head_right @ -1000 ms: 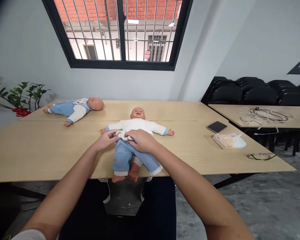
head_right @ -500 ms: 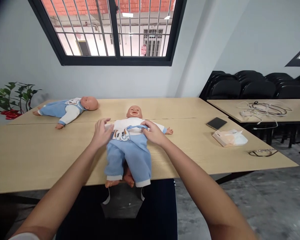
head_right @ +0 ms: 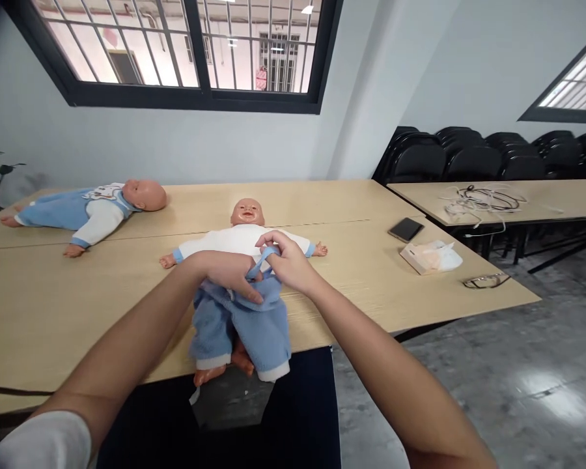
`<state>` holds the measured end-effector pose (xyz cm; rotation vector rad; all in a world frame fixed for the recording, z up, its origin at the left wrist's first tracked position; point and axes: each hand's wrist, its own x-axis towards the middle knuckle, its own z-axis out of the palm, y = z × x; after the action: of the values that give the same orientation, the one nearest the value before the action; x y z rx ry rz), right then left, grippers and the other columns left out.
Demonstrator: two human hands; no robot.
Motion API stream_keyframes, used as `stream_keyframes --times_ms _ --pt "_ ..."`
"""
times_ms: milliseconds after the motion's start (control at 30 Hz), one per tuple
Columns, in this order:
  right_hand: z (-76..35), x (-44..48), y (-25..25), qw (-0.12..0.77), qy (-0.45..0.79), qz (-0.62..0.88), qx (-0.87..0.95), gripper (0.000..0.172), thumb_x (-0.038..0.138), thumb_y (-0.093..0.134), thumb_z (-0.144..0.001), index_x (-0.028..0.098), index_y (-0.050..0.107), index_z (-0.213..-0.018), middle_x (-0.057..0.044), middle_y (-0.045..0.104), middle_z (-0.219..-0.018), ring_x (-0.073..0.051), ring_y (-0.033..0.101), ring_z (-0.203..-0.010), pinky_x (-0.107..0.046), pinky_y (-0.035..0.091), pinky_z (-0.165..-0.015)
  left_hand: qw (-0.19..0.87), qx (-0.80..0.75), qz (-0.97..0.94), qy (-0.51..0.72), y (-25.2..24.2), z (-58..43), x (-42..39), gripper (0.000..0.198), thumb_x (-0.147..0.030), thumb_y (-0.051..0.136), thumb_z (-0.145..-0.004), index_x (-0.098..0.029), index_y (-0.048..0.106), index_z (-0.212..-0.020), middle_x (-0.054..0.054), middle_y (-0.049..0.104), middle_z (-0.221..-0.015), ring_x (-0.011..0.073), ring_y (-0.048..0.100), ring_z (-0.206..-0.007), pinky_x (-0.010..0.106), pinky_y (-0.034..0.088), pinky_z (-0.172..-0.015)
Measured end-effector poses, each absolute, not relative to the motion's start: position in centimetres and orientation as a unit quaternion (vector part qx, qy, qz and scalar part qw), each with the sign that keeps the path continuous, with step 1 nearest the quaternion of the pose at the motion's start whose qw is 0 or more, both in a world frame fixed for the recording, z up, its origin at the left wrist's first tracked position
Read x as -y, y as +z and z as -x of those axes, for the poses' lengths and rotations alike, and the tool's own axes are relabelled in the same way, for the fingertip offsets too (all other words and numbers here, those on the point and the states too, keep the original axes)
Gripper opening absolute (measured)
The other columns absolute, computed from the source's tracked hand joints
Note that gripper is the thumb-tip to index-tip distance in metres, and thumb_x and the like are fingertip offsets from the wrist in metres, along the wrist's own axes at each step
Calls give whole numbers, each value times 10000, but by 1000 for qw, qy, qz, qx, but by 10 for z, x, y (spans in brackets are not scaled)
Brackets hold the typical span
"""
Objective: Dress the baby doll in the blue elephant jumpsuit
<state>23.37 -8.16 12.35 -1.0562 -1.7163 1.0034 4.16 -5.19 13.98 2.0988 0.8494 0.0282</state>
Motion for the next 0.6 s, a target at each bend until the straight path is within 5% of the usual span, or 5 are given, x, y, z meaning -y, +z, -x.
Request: stream_keyframes --times_ms 133,267,333,467,600 --pt "-254 113 120 358 382 384 760 484 494 676 -909 267 618 -1332 -111 612 -1340 -313 581 -1208 -433 494 -990 517 -287 -803 75 132 -43 40 202 -431 705 -757 -242 748 -699 -1 716 -691 225 669 -714 305 527 -693" --pt "-272 149 106 266 299 379 834 1268 736 825 -673 333 154 -1670 -129 109 -1741 -435 159 -1583 -577 302 -1234 525 -234 -807 135 127 -35 29 316 -420 635 -847 -276 779 -1087 21 776 -1169 277 662 -1192 365 508 -1046" --pt "-274 166 96 220 228 372 872 1458 792 843 -564 344 15 -1678 -127 -97 -1750 -475 15 -1596 -645 239 -1245 492 -234 -830 114 127 -30 27 376 -423 590 -905 -264 729 -1215 20 719 -1336 262 598 -1308 376 428 -1153" --pt "-275 190 73 182 74 310 930 1355 827 776 -635 319 77 -1679 -169 -82 -1746 -500 61 -1585 -710 220 -1224 459 -269 -843 76 128 -23 25 435 -432 519 -966 -231 641 -1332 30 614 -1494 234 532 -1381 348 354 -1207" --pt "-282 194 60 180 -16 312 933 867 519 758 -874 255 369 -1603 -178 219 -1712 -422 272 -1550 -610 385 -1186 481 -271 -827 102 132 -22 26 491 -514 426 -1010 -217 615 -1353 51 609 -1492 239 522 -1391 339 371 -1188"
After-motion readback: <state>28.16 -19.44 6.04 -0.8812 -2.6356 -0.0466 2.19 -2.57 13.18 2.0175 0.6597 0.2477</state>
